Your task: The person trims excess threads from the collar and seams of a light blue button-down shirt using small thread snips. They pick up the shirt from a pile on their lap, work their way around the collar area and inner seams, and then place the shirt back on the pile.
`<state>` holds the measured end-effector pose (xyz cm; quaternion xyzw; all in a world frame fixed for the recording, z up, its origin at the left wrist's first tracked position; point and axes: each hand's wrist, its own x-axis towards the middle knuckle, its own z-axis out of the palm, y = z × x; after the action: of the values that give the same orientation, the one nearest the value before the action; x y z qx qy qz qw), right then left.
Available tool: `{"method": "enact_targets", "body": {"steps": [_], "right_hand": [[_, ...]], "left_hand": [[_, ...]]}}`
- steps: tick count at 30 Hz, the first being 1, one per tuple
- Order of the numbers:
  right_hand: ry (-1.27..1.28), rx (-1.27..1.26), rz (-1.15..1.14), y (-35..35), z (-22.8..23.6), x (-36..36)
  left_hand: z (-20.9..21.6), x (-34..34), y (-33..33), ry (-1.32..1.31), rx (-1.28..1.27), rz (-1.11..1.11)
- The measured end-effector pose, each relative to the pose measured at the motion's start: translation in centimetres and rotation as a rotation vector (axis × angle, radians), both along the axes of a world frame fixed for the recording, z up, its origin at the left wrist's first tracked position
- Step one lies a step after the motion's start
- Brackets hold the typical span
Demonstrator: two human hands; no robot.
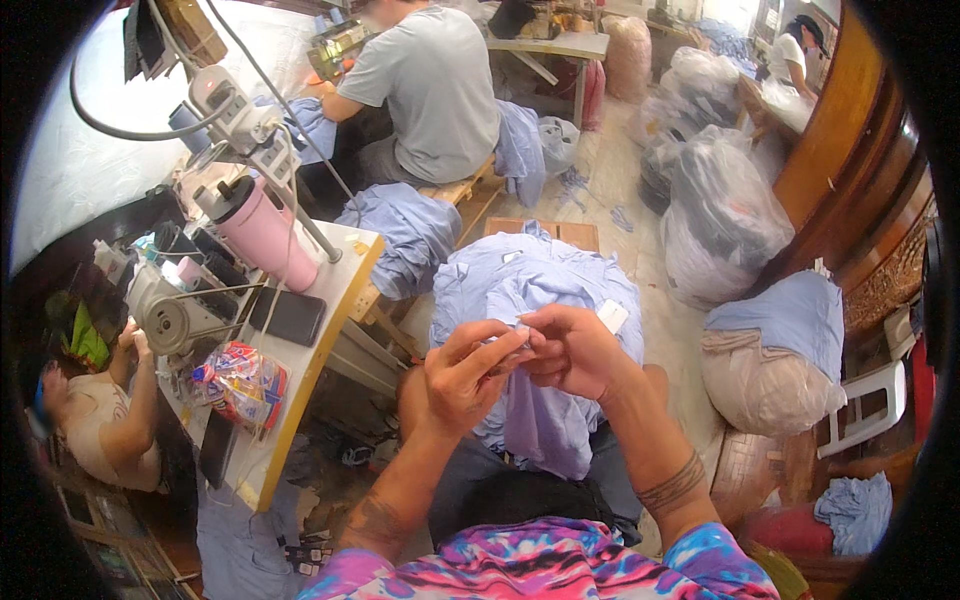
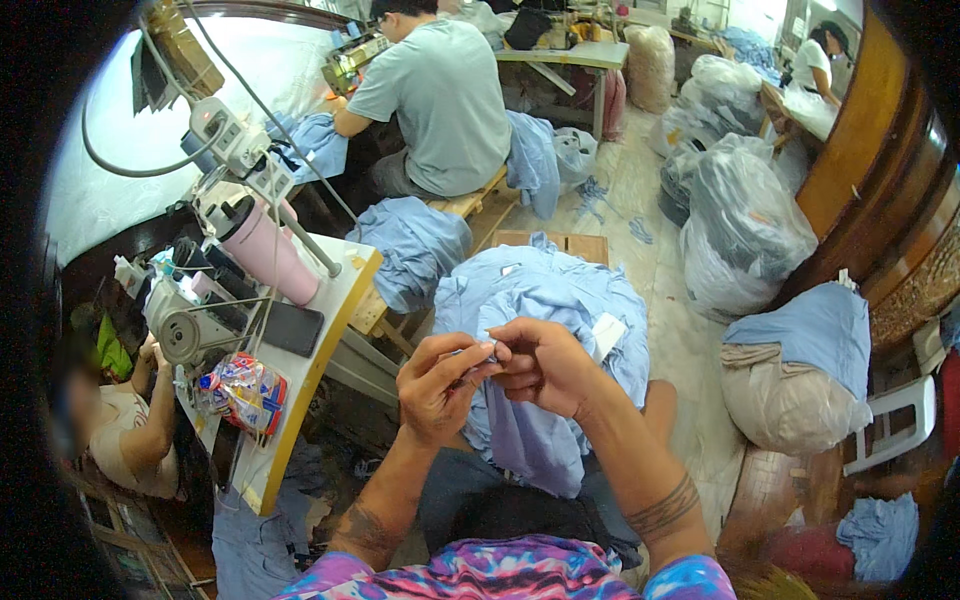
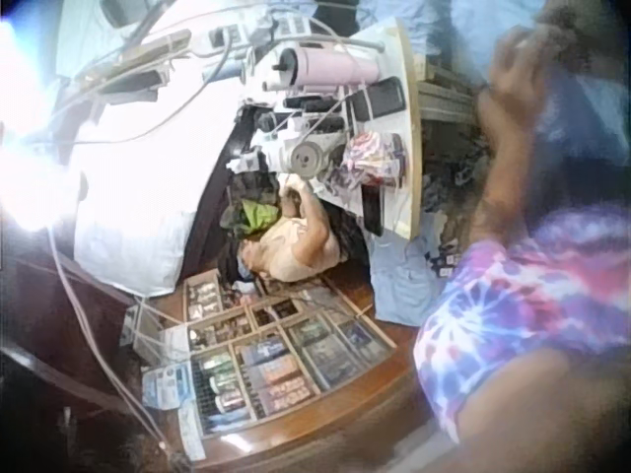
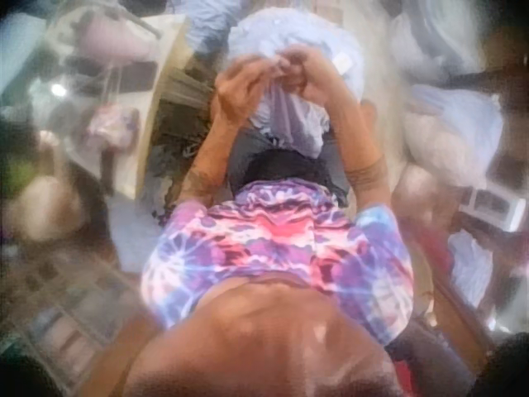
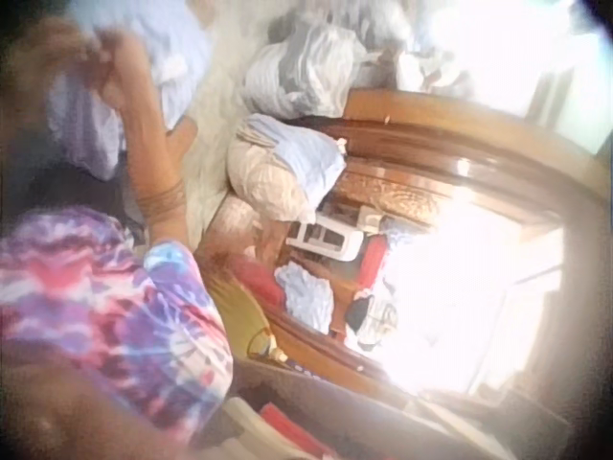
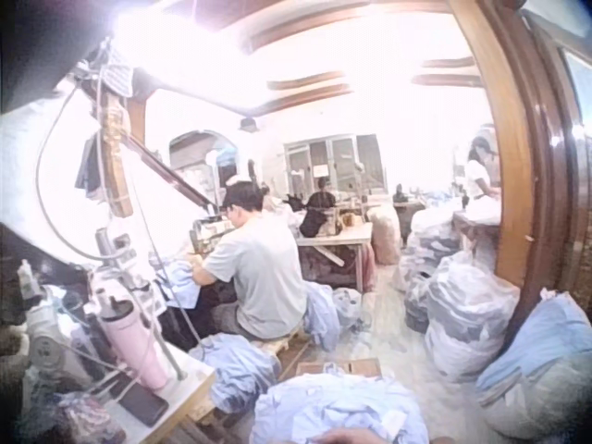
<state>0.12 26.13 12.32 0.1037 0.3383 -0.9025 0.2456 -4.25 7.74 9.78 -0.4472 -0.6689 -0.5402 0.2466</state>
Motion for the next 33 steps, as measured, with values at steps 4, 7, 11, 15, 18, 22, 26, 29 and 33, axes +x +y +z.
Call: {"method": "enact_targets", "body": {"steps": [4, 7, 11, 15, 18, 22, 26, 29, 33], "right_hand": [[0.012, -0.039, -0.028, -0.8, -0.5, 0.2], [-0.021, -0.061, -0.127, -1.3, -1.7, 0.7], [-0.039, 0.073, -0.324, -3.5, -3.1, 1.3], [-0.003, 0.232, -0.430, -5.8, -5.1, 2.2], [-0.033, 0.198, -0.734, -4.2, -7.0, 1.7], [-0.007, 0.104, -0.624, -3.8, -7.0, 2.6], [0.074, -0.042, -0.505, -3.1, -7.8, 3.1], [0.015, -0.045, -0.487, -3.9, -6.4, 3.4], [0.065, -0.052, -0.397, -3.4, -6.7, 3.8]], "left_hand": [[-0.3, 0.0, -0.6, -0.004, 0.016, 0.040], [-1.0, 0.4, -1.3, -0.098, -0.064, 0.111], [-1.7, 1.2, -1.6, -0.249, -0.155, 0.125], [-2.7, 2.9, -3.7, -0.164, -0.198, 0.105], [-2.1, 5.8, -5.9, -0.195, -0.192, 0.105], [-2.2, 5.8, -6.5, -0.300, -0.186, 0.154], [-0.9, 5.2, -4.0, -0.340, -0.157, 0.124], [-1.2, 4.5, -2.0, -0.315, -0.127, 0.046], [-2.1, 3.7, -1.6, -0.288, -0.191, -0.018]]}}
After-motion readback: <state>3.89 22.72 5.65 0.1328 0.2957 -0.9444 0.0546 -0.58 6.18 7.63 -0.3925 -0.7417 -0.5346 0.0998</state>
